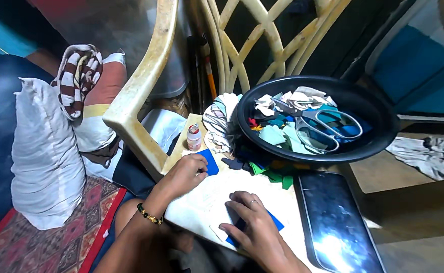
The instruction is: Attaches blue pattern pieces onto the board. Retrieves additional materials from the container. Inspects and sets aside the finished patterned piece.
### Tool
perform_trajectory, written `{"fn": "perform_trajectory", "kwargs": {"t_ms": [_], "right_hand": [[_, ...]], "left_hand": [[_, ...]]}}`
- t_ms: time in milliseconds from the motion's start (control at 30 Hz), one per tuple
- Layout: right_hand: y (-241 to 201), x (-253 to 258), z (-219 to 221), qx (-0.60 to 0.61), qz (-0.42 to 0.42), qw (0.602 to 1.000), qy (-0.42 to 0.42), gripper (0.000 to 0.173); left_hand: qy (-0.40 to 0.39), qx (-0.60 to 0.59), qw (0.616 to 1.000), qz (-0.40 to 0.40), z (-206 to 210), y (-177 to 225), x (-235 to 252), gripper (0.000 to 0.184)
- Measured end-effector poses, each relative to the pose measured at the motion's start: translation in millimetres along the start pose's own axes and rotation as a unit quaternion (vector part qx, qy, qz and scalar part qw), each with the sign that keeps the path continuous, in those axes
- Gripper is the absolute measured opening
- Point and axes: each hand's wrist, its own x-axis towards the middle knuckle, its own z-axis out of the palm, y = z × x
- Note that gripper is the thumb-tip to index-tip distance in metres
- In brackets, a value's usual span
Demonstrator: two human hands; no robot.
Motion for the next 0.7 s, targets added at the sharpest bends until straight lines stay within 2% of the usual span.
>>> {"fn": "perform_trajectory", "kwargs": {"t_ms": [267,533,700], "right_hand": [[-1,0,1,-0.003,0.0,1.0,0.004,0.04],[-1,-2,0,-0.019,-0.011,1.0,-0.001,0.04],[-4,9,-4,-0.042,-0.025,0.998,0.029,0.033]], "left_hand": [[-0.004,-0.017,1.0,-0.024,-3,3,3,0.021],[-0.006,-0.061,0.995,-0.074,-4,4,6,0.015],[-0.007,-0.089,0.993,-0.082,-7,2,5,0.015]]}}
